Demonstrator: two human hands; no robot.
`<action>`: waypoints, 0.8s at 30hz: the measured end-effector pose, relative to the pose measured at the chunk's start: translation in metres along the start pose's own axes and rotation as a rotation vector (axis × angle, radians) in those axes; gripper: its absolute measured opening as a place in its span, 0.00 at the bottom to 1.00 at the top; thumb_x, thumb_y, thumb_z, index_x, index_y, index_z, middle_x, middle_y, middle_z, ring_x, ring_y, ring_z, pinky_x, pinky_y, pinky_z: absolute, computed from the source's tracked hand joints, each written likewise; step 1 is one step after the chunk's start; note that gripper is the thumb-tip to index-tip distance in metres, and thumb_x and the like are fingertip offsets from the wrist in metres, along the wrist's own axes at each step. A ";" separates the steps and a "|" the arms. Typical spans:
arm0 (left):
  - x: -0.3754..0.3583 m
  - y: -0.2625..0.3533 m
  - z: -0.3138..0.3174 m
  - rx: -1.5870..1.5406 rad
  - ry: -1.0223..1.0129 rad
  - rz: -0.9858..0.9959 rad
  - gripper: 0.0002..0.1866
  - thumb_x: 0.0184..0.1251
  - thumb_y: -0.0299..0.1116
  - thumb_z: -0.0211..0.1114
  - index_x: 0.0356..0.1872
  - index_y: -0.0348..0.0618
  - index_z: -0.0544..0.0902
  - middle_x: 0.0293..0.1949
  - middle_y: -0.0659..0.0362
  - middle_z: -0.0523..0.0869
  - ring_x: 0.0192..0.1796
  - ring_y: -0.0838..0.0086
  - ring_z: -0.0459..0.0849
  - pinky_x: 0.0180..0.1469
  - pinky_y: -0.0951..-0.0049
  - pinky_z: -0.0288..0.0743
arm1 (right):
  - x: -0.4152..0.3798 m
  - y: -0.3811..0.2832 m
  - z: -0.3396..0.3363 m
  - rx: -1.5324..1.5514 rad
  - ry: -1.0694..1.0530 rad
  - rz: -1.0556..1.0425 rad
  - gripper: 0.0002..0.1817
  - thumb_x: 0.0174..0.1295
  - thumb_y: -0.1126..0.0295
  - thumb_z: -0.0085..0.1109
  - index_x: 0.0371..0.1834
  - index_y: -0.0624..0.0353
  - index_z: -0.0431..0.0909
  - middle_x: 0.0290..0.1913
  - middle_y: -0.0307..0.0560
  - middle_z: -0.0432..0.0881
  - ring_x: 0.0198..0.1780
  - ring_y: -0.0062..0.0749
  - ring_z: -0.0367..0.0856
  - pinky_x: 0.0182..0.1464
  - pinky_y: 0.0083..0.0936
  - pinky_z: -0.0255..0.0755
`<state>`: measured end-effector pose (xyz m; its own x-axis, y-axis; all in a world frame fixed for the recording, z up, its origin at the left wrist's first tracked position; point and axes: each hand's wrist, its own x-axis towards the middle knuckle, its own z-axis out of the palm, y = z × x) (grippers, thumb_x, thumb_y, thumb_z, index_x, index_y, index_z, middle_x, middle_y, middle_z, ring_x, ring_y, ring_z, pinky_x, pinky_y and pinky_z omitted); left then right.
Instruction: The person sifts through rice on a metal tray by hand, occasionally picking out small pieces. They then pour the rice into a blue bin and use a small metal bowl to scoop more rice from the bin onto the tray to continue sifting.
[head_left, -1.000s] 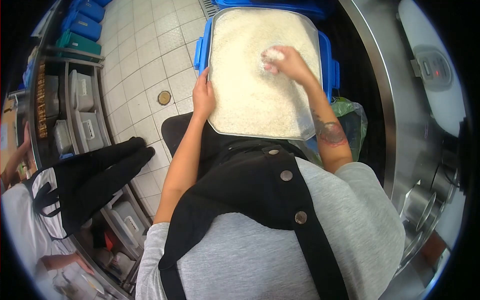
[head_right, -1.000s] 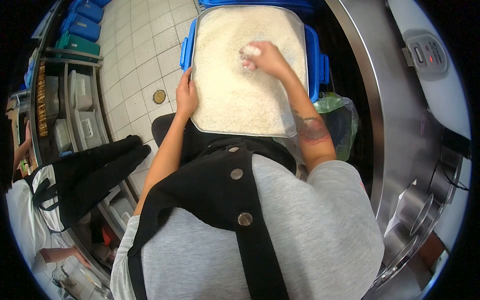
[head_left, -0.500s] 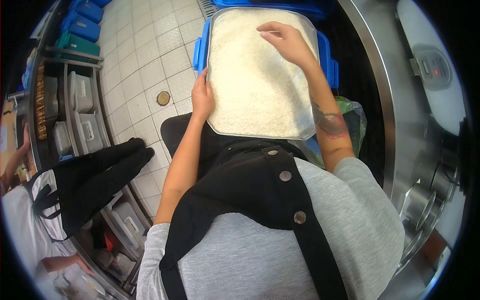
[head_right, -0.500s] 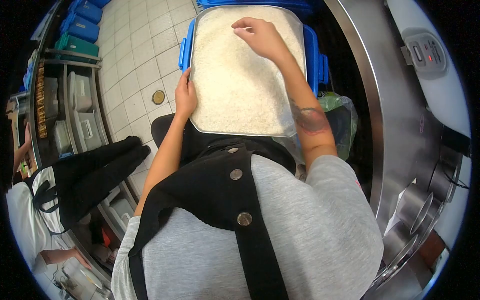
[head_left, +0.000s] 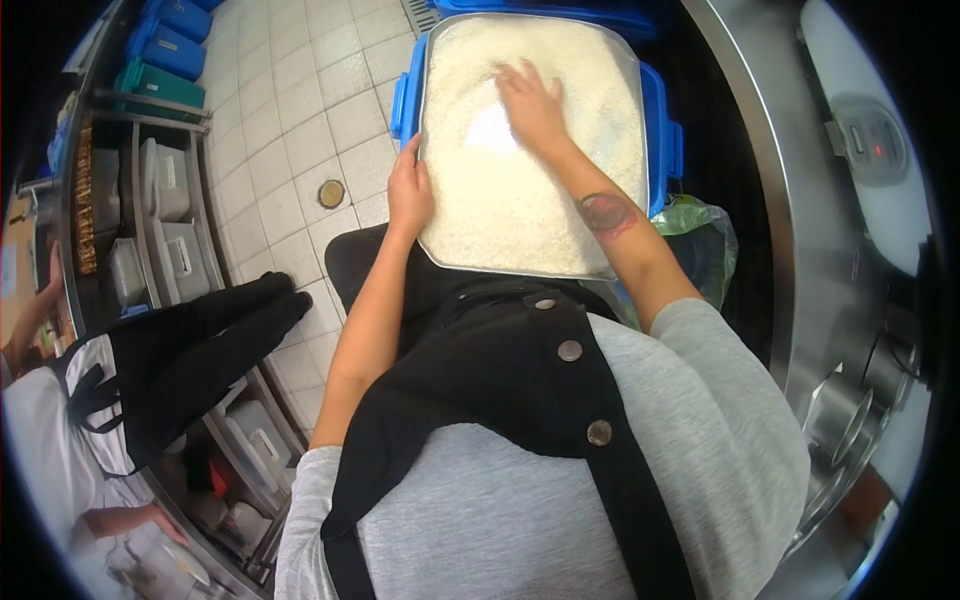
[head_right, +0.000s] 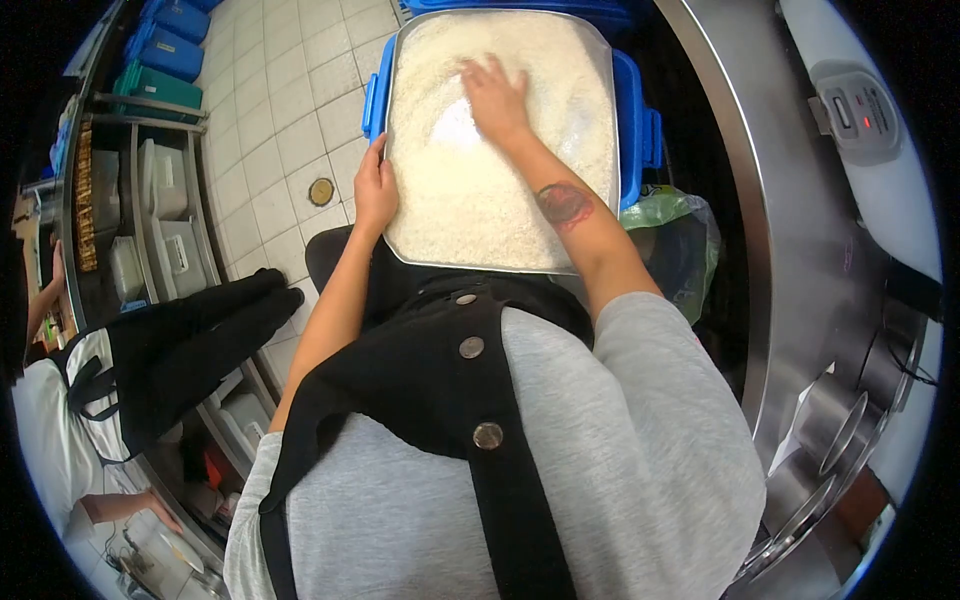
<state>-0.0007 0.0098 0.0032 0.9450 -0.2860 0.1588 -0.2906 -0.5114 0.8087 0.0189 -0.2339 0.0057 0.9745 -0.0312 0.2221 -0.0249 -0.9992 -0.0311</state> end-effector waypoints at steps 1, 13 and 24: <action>0.000 0.001 -0.001 0.006 -0.003 -0.008 0.22 0.70 0.24 0.49 0.65 0.36 0.71 0.60 0.40 0.77 0.62 0.48 0.76 0.64 0.59 0.69 | -0.003 0.009 -0.002 -0.001 0.002 0.000 0.24 0.64 0.73 0.49 0.65 0.49 0.72 0.72 0.40 0.67 0.75 0.42 0.58 0.66 0.70 0.55; -0.001 0.002 -0.001 -0.016 -0.010 -0.050 0.23 0.69 0.24 0.49 0.65 0.38 0.72 0.61 0.42 0.77 0.64 0.52 0.76 0.66 0.63 0.67 | -0.041 0.024 -0.081 0.631 -0.129 0.149 0.22 0.57 0.55 0.69 0.43 0.65 0.85 0.38 0.62 0.86 0.37 0.49 0.87 0.47 0.35 0.79; -0.001 0.003 -0.001 -0.003 0.003 -0.009 0.22 0.70 0.23 0.49 0.65 0.37 0.71 0.60 0.40 0.77 0.62 0.48 0.76 0.64 0.59 0.69 | 0.031 0.034 -0.149 1.077 -0.178 0.149 0.33 0.72 0.41 0.43 0.21 0.59 0.79 0.25 0.40 0.77 0.32 0.24 0.71 0.44 0.24 0.65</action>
<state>-0.0022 0.0098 0.0061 0.9481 -0.2789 0.1530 -0.2814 -0.5112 0.8121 0.0154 -0.2722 0.1566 0.9982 -0.0592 0.0040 -0.0224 -0.4381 -0.8986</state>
